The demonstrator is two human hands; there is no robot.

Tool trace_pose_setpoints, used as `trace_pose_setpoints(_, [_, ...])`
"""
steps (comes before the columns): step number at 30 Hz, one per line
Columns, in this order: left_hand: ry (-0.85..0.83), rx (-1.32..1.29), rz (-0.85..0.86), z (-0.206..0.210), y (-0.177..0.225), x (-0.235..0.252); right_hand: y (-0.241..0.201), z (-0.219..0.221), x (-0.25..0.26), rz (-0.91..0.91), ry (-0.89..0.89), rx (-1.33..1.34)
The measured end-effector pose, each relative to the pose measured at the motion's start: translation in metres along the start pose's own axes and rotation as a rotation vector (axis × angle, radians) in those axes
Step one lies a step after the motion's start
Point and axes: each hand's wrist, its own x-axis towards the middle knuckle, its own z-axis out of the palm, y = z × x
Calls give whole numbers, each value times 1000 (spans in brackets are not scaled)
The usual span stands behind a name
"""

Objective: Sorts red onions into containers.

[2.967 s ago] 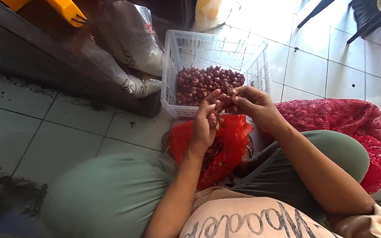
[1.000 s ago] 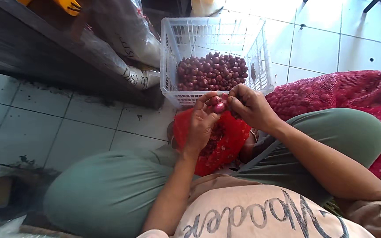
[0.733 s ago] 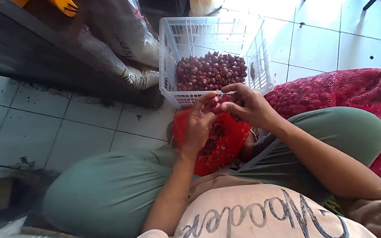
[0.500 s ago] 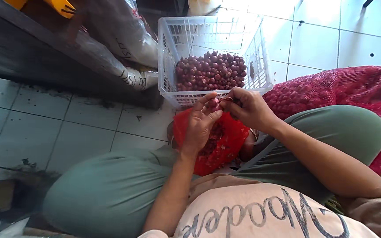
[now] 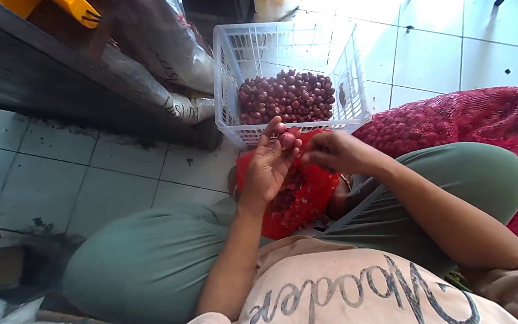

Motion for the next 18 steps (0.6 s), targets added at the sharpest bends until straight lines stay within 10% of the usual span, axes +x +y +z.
trace_pose_setpoints(14, [1, 293, -74, 5, -3, -1, 4, 24, -7, -206, 389, 249])
trace_pose_setpoints(18, [46, 178, -107, 4, 8, 14, 5, 17, 3, 23, 254, 122])
